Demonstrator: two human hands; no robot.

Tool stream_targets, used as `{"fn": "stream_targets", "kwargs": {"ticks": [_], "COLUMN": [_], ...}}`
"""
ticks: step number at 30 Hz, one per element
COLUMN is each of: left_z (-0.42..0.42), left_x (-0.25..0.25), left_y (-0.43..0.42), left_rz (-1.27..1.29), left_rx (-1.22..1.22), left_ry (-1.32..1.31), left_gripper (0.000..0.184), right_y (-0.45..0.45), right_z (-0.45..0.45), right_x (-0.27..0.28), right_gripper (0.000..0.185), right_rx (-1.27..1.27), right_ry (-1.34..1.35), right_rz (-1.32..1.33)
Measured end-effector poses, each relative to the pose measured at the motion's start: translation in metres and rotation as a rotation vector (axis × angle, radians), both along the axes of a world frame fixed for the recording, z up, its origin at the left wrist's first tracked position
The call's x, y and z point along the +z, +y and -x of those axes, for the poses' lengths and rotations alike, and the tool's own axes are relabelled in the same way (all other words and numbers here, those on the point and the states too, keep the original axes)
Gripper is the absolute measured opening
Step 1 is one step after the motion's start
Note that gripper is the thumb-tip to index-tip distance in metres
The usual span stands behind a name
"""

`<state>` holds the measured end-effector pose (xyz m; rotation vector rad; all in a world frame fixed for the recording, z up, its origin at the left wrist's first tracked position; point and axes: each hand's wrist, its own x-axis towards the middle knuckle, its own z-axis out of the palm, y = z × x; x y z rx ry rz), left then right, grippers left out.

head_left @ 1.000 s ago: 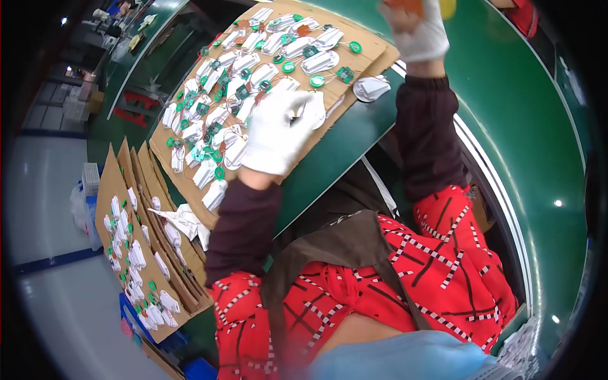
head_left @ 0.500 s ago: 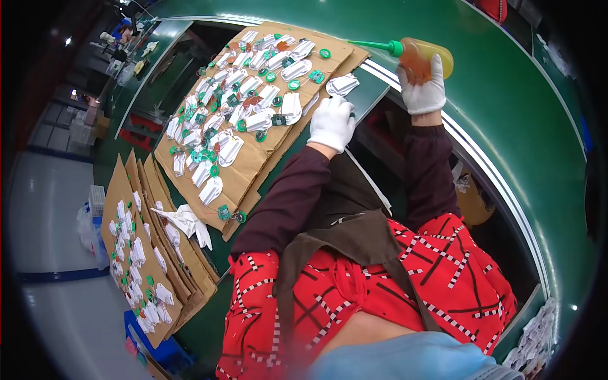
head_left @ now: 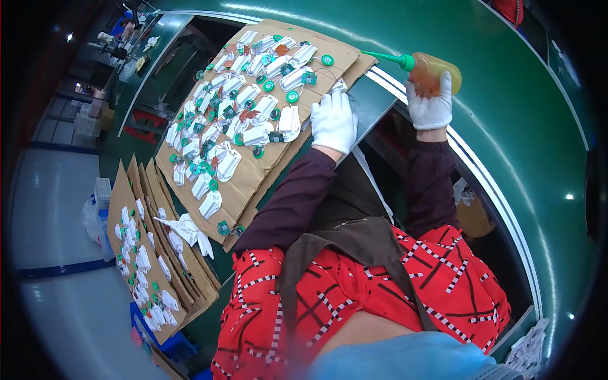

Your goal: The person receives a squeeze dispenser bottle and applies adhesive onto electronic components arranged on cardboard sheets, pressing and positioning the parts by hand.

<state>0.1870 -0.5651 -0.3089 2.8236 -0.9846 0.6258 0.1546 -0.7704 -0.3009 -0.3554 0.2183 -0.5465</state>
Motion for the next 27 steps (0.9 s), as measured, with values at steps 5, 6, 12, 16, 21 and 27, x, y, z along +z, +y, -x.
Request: {"fn": "stream_targets", "kwargs": {"ticks": [5, 6, 12, 16, 21, 27], "left_z": [0.002, -0.001, -0.027, -0.062, -0.116, -0.117], "left_x": [0.015, 0.017, 0.064, 0.097, 0.065, 0.075], "left_y": [-0.001, 0.003, 0.043, 0.062, 0.071, 0.064], "left_rz": [0.021, 0.067, 0.288, 0.196, 0.176, -0.302], "left_rx": [-0.002, -0.069, -0.066, 0.038, 0.061, 0.214], "left_ry": [0.053, 0.084, 0.186, 0.342, 0.367, 0.325], "left_gripper": [0.039, 0.036, 0.021, 0.028, 0.022, 0.019], "right_y": [-0.003, -0.002, 0.016, 0.044, 0.065, 0.063], "right_z": [-0.012, -0.017, -0.048, -0.064, -0.073, -0.070], "right_x": [-0.009, -0.010, -0.031, -0.035, -0.047, -0.052], "right_gripper": [0.055, 0.055, 0.055, 0.053, 0.043, 0.047], "right_rx": [0.061, 0.069, 0.283, 0.326, 0.351, 0.440], "right_ry": [-0.048, -0.049, -0.320, -0.348, -0.424, -0.451], "right_rz": [0.006, 0.006, -0.029, -0.090, -0.181, -0.178]}}
